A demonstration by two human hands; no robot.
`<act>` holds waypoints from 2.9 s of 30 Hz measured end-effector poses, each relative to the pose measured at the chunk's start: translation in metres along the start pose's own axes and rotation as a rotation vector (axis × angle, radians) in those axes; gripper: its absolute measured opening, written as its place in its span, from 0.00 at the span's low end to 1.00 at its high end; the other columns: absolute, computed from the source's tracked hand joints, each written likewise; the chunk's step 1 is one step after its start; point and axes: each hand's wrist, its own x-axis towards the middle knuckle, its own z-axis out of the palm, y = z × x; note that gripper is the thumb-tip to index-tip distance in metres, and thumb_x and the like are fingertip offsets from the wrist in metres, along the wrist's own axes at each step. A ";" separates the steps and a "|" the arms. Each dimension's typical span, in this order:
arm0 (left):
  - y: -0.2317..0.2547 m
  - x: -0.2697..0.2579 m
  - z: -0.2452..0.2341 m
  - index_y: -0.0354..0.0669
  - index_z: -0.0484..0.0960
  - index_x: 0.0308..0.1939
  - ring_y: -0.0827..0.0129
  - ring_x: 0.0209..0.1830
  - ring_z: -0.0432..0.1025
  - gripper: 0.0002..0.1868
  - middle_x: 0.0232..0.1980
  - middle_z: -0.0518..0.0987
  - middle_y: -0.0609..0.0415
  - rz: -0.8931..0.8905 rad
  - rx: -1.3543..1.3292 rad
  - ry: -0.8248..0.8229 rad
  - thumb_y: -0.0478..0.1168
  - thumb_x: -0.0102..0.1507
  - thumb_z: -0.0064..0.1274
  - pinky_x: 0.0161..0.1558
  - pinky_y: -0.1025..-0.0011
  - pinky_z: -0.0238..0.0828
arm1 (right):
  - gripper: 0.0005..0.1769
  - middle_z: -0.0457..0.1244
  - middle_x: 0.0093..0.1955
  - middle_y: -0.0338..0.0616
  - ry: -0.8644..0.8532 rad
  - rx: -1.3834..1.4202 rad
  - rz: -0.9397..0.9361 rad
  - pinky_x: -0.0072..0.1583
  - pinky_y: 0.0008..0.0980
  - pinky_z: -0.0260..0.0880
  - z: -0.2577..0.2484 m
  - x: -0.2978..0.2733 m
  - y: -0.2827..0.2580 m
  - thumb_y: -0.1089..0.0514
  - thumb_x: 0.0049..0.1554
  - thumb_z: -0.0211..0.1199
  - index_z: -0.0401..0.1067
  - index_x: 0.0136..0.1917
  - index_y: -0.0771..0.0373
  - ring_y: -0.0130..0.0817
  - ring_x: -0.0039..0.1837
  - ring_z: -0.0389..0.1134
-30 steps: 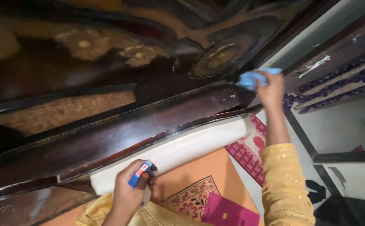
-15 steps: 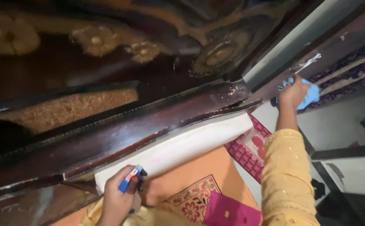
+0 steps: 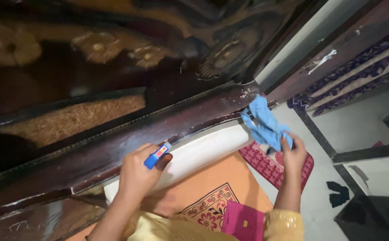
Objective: The person wipes the wooden headboard of a bed using a cloth after spraying it with a cleaning solution.
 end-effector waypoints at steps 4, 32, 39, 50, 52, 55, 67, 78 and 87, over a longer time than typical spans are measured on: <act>0.009 0.020 -0.002 0.43 0.84 0.30 0.45 0.32 0.76 0.24 0.32 0.80 0.48 0.004 0.176 -0.014 0.61 0.55 0.62 0.33 0.55 0.71 | 0.18 0.62 0.42 0.40 0.070 -0.113 0.465 0.42 0.28 0.57 -0.037 -0.067 0.011 0.59 0.58 0.70 0.80 0.62 0.58 0.25 0.40 0.57; -0.019 0.024 0.019 0.37 0.79 0.30 0.52 0.27 0.73 0.21 0.28 0.74 0.47 0.009 -0.199 -0.092 0.54 0.63 0.56 0.32 0.63 0.67 | 0.16 0.64 0.51 0.39 0.016 -0.201 0.020 0.50 0.28 0.61 0.004 -0.048 -0.049 0.60 0.56 0.73 0.80 0.59 0.57 0.29 0.50 0.59; -0.053 0.003 0.021 0.36 0.70 0.34 0.64 0.29 0.60 0.37 0.28 0.64 0.51 -0.064 -0.301 -0.033 0.71 0.68 0.36 0.34 0.68 0.64 | 0.14 0.68 0.59 0.40 0.066 0.215 0.164 0.56 0.28 0.66 0.029 0.029 -0.066 0.62 0.60 0.68 0.77 0.60 0.62 0.26 0.56 0.67; -0.070 -0.038 0.003 0.34 0.77 0.39 0.72 0.31 0.65 0.37 0.30 0.70 0.54 -0.178 -0.363 0.024 0.70 0.67 0.40 0.36 0.72 0.66 | 0.49 0.45 0.77 0.76 -0.615 -0.476 -0.204 0.70 0.55 0.55 0.216 0.160 0.047 0.53 0.55 0.69 0.47 0.81 0.64 0.69 0.76 0.47; -0.072 -0.044 0.001 0.34 0.77 0.39 0.72 0.32 0.65 0.37 0.31 0.71 0.55 -0.195 -0.367 0.040 0.69 0.68 0.40 0.37 0.72 0.66 | 0.44 0.47 0.79 0.69 -0.597 -0.709 -0.006 0.68 0.56 0.56 0.236 0.163 0.049 0.52 0.57 0.66 0.48 0.79 0.58 0.69 0.76 0.47; -0.078 -0.051 -0.003 0.33 0.78 0.40 0.73 0.31 0.64 0.37 0.30 0.70 0.55 -0.221 -0.340 0.055 0.69 0.68 0.40 0.37 0.72 0.66 | 0.40 0.61 0.68 0.69 -0.580 -0.706 0.182 0.68 0.53 0.62 0.255 0.159 0.042 0.52 0.57 0.65 0.53 0.77 0.62 0.64 0.71 0.61; -0.083 -0.060 -0.022 0.34 0.76 0.37 0.72 0.30 0.64 0.37 0.29 0.70 0.54 -0.223 -0.325 0.032 0.70 0.67 0.39 0.35 0.72 0.66 | 0.29 0.69 0.58 0.56 -0.941 -0.447 -0.345 0.66 0.44 0.67 0.259 0.079 -0.107 0.61 0.42 0.74 0.79 0.59 0.49 0.53 0.63 0.69; -0.076 -0.044 0.017 0.35 0.75 0.34 0.69 0.29 0.62 0.37 0.28 0.67 0.53 -0.295 -0.265 0.040 0.70 0.65 0.41 0.34 0.72 0.63 | 0.34 0.68 0.60 0.52 -0.930 -0.143 -0.283 0.66 0.39 0.67 0.205 0.198 0.065 0.76 0.41 0.57 0.81 0.57 0.54 0.47 0.64 0.68; -0.067 -0.052 0.038 0.33 0.75 0.39 0.68 0.31 0.65 0.35 0.33 0.70 0.53 -0.234 -0.319 0.087 0.68 0.67 0.43 0.37 0.71 0.66 | 0.22 0.68 0.52 0.65 -0.252 -0.627 0.128 0.57 0.53 0.69 0.196 0.219 0.108 0.60 0.60 0.64 0.72 0.67 0.58 0.63 0.55 0.69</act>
